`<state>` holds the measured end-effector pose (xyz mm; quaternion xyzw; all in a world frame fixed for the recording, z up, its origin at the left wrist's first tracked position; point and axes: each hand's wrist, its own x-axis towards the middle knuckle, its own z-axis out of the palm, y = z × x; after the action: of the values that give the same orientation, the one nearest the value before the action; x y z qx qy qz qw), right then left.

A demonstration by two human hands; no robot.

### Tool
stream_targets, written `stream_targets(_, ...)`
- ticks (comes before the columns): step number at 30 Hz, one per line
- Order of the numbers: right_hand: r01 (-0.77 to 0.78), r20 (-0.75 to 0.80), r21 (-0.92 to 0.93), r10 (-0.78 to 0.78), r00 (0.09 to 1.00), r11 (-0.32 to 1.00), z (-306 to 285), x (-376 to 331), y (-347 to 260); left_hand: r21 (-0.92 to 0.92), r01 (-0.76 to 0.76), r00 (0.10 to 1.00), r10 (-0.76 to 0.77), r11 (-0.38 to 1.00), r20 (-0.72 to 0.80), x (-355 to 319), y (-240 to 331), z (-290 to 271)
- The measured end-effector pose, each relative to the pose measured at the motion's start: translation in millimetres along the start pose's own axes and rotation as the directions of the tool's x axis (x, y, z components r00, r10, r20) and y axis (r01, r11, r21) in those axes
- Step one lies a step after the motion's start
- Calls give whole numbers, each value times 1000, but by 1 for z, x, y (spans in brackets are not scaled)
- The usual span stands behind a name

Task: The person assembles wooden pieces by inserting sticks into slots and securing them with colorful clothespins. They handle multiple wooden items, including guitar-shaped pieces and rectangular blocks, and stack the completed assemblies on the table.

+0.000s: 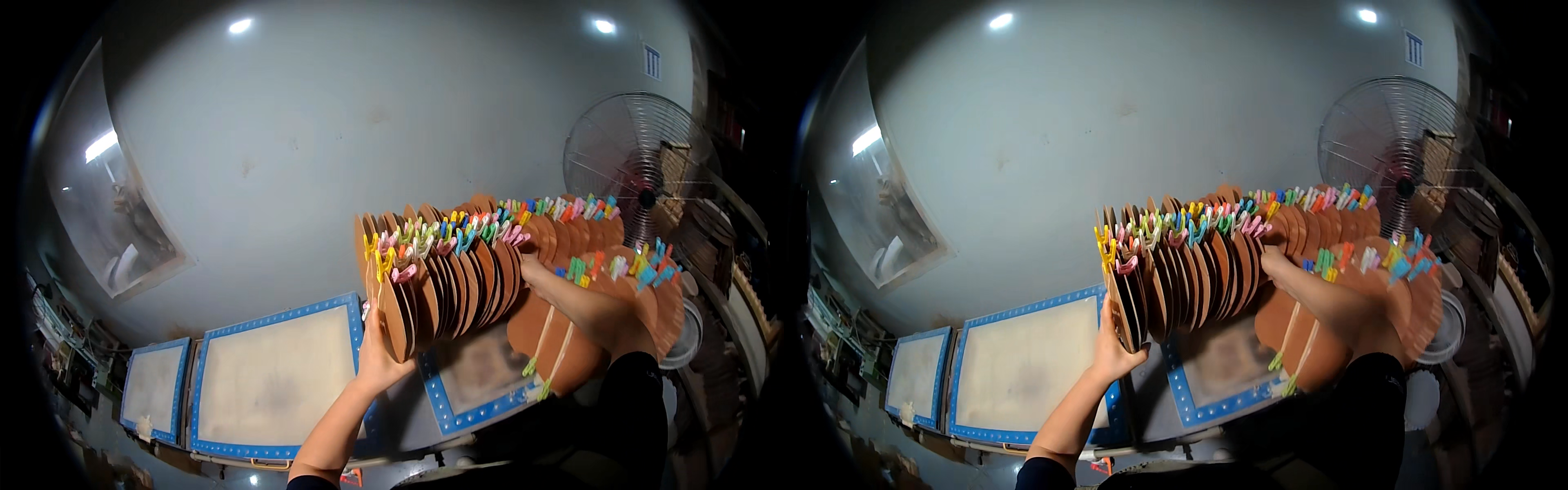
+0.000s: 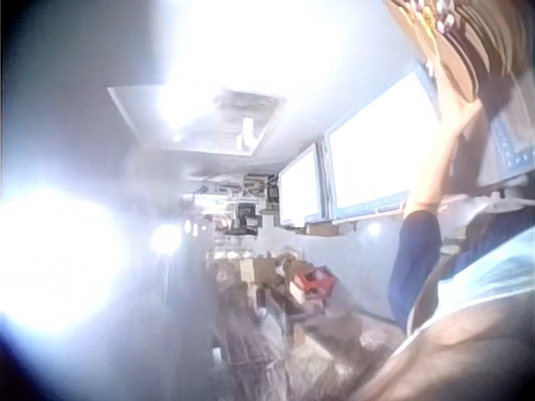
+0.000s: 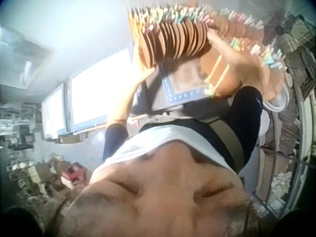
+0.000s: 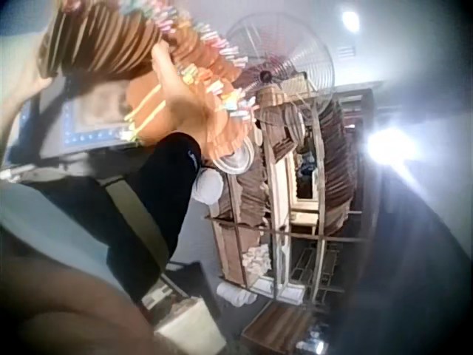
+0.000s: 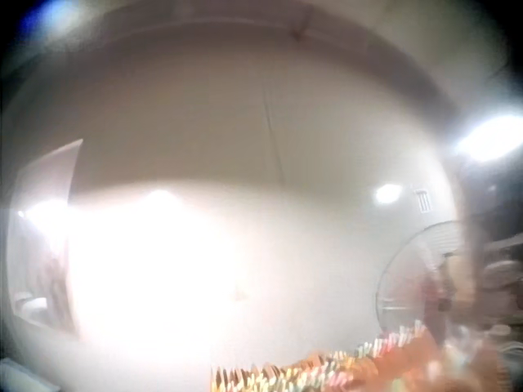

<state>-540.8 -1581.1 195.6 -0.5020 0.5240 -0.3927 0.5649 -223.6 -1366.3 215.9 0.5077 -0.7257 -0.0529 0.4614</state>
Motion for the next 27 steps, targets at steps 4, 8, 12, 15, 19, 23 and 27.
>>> stream_targets(4,-92,69,-119,100,993,989,-4,74,13,37,97,995,-98,995,34,22,-44,24)
stream_targets(8,-210,110,-198,235,966,957,-41,80,0,-13,188,973,-185,982,140,40,-74,49)
stream_targets(12,-256,111,-116,269,957,960,-73,85,-6,6,207,955,-204,978,215,38,-99,58)
stream_targets(15,-203,212,-24,204,956,979,-86,81,-19,27,274,927,-271,961,260,24,-120,58)
stream_targets(19,-91,92,-53,95,991,994,-63,30,-72,-135,362,894,-303,922,330,10,-129,45)
stream_targets(23,17,-90,-31,-19,996,999,-112,47,-62,-14,257,939,-246,966,241,-6,-143,54)
stream_targets(27,292,-125,161,-274,954,943,-44,3,-84,55,188,979,-191,981,72,-61,-124,20)
